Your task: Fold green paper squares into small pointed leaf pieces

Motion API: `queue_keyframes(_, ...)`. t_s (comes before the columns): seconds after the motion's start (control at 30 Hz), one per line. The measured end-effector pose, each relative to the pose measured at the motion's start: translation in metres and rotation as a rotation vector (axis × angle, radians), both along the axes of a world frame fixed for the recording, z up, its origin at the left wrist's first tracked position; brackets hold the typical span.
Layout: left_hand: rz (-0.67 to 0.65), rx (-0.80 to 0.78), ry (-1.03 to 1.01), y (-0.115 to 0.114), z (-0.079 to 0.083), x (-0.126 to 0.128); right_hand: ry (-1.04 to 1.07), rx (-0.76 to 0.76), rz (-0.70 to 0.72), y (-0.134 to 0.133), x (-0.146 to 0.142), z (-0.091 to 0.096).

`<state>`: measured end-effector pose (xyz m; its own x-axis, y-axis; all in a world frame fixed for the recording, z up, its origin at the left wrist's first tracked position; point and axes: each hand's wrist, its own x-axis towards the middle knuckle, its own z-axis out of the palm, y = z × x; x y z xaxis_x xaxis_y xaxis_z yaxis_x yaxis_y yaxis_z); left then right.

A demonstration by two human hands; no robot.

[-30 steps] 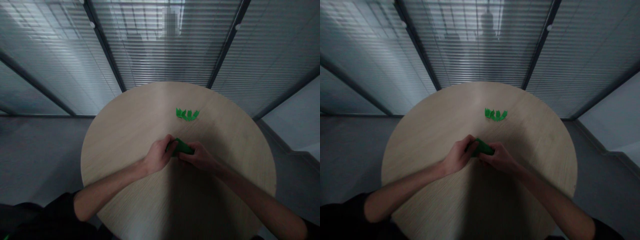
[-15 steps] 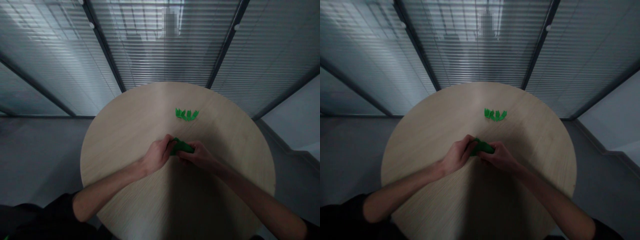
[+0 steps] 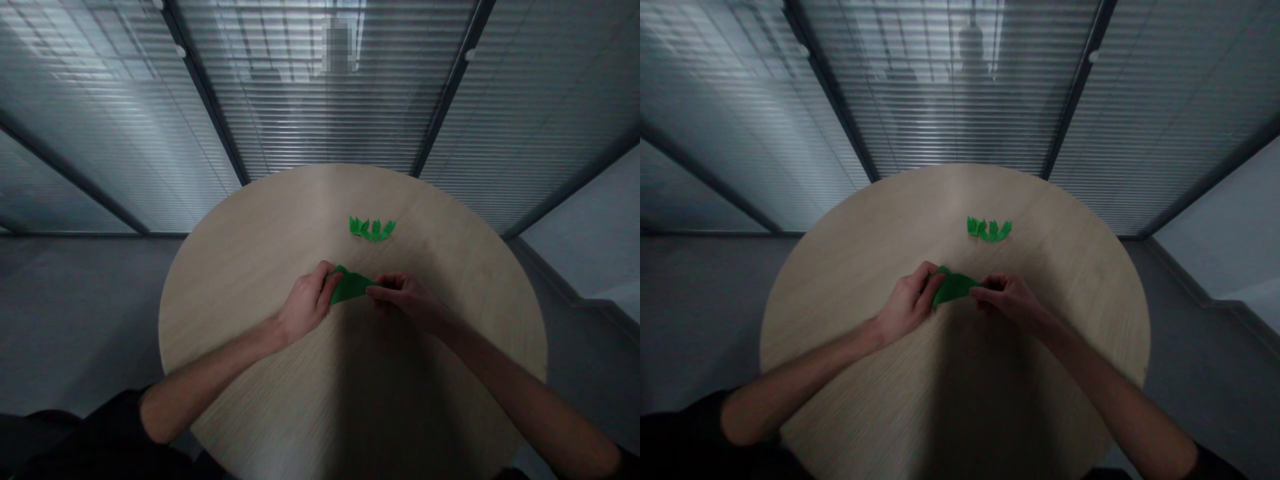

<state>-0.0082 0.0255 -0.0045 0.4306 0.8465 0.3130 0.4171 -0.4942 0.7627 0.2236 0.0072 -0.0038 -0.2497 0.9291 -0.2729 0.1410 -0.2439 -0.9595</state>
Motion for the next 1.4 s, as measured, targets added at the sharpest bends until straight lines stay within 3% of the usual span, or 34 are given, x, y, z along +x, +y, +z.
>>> queue_keyframes(0.37, 0.036, -0.222, -0.090, -0.004, 0.004, 0.002, 0.038, 0.003, -0.024, 0.002, 0.009, -0.004)
queue_keyframes(0.73, 0.033, -0.314, -0.229, 0.006, -0.005, -0.003, 0.115, 0.040, -0.254, 0.006, 0.014, 0.000)
queue_keyframes(0.83, -0.030, -0.354, -0.228, 0.006, -0.006, 0.000, 0.087, 0.095, -0.183, 0.003, 0.004, 0.000)
queue_keyframes(1.07, -0.145, -0.401, -0.194, -0.002, 0.003, 0.006, -0.030, 0.062, 0.146, -0.010, -0.011, 0.004)
queue_keyframes(1.4, -0.133, -0.418, -0.259, 0.003, 0.000, 0.004, -0.101, 0.118, 0.066, -0.012, -0.011, 0.005)
